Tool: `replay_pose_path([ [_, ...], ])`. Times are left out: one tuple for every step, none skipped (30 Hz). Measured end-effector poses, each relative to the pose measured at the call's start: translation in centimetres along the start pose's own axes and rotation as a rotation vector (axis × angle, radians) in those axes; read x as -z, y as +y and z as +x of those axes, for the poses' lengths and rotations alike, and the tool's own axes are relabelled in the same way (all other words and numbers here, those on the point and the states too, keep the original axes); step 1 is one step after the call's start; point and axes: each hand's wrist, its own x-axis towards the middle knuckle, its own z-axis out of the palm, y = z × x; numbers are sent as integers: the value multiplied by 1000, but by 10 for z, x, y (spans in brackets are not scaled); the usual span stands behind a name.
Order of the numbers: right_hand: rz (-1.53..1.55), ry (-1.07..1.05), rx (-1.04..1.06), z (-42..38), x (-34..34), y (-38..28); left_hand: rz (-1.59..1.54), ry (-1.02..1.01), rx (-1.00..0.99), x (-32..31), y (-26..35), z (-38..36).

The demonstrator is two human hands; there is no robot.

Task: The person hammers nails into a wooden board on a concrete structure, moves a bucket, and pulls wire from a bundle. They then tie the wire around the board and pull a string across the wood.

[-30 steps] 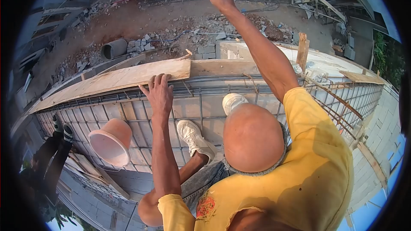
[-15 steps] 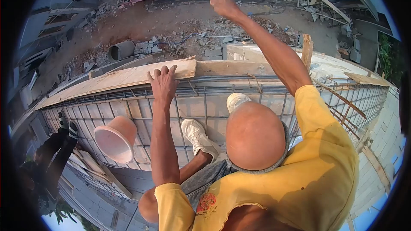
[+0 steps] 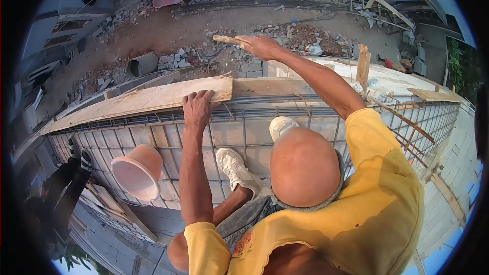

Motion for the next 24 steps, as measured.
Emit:
replay_pose_path([
  [69,158,-22,13,29,-11,16,46,-27,0,2,-3],
  [170,378,15,17,46,-23,32,50,-25,-2,1,-11],
  [249,612,64,24,73,-38,43,80,-22,-2,4,-6],
  [271,726,67,33,91,-44,46,70,-23,-2,4,1],
  [302,833,59,37,98,-49,50,44,-21,-3,1,0],
  [330,942,60,41,100,-53,53,26,-16,-4,0,-1],
  [383,822,-38,32,78,-59,50,19,-9,-4,1,-3],
  [434,707,-130,9,36,-66,49,18,-3,-2,4,-3],
  [486,599,-223,-11,-11,-62,57,19,-4,4,5,-2],
  [153,65,-181,-31,-62,-23,65,34,-11,-1,8,-5],
  [-3,-296,-100,-56,-104,-9,82,43,-27,-13,6,-12],
  [7,-275,-51,-46,-97,3,112,69,-41,-12,-4,-8],
  [-17,-298,26,-30,-81,25,122,35,-16,-7,0,-8],
  [35,-307,68,-23,-93,27,115,52,-5,10,-11,-8],
  [92,-247,26,-40,-71,33,45,40,-40,4,4,-8],
  [99,-168,63,-16,-19,20,24,60,-39,1,4,-8],
  [114,5,77,-6,9,15,21,95,-40,2,6,8],
  [180,181,39,5,33,6,27,78,-43,2,5,1],
  [247,383,33,6,52,-13,33,58,-45,1,2,-6],
  [289,598,47,15,77,-27,50,43,-40,0,1,-4],
  [351,742,55,21,84,-38,49,32,-39,1,1,-2],
  [417,882,60,26,85,-47,48,14,-36,3,1,-3],
  [463,963,34,26,77,-56,46,7,-28,4,1,-1],
  [531,886,-68,11,50,-62,43,-4,-24,3,1,-4],
])
